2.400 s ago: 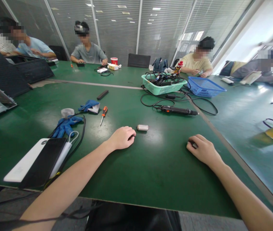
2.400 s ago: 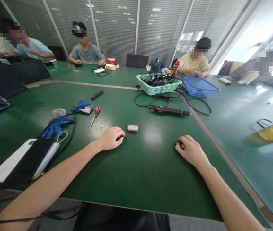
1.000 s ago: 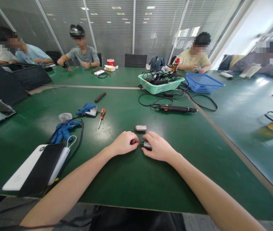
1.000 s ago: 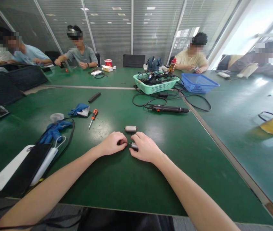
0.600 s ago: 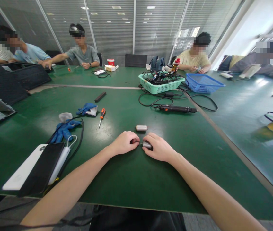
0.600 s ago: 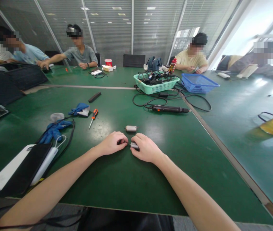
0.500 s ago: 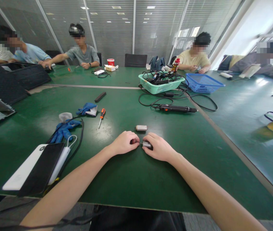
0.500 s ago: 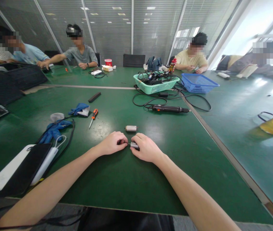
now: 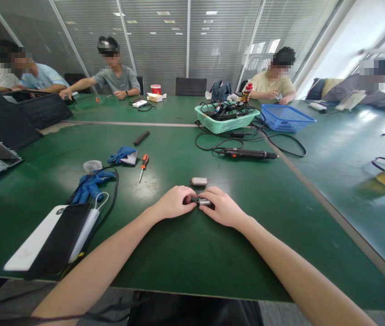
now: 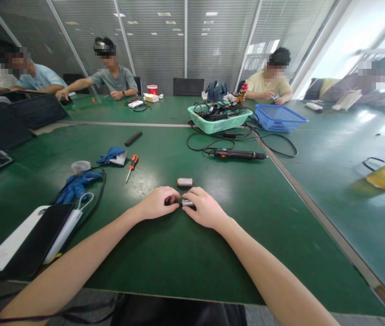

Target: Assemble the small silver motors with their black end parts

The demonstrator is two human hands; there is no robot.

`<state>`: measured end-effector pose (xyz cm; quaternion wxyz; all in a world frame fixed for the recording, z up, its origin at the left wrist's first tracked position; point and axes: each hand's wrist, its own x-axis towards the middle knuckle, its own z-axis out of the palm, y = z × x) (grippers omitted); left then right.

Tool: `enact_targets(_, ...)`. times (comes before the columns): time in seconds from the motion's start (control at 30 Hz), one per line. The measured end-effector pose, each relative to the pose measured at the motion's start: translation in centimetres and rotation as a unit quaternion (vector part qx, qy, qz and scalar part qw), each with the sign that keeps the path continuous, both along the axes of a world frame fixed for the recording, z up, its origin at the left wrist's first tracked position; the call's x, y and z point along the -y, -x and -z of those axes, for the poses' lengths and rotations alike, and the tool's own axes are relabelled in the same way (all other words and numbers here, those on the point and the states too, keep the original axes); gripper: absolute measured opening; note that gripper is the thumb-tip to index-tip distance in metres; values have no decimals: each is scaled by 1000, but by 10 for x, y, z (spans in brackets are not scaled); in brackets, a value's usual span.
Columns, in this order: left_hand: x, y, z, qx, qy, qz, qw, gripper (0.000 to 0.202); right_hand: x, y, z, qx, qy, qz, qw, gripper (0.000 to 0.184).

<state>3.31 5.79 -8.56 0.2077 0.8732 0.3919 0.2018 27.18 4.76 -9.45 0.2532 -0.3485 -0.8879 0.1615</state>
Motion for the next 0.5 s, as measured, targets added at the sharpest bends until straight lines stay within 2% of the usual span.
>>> enact_targets(0.1,0,5,-1,18,-5,-10,1000,16,1,0,0,-9,2,6,1000,30)
enact_targets(0.2,-5,12,1,0,-42,-41,998,12,2,0,-1,-22,5,12,1000,34)
enact_targets(0.33,-11,18,6,-49,-83,-75,993,18,2,0,-3,-28,7,15,999,30)
enact_targets(0.5,-12,18,8,-73,-99,-67,990,17,1,0,-2,-17,-4,10,1000,23)
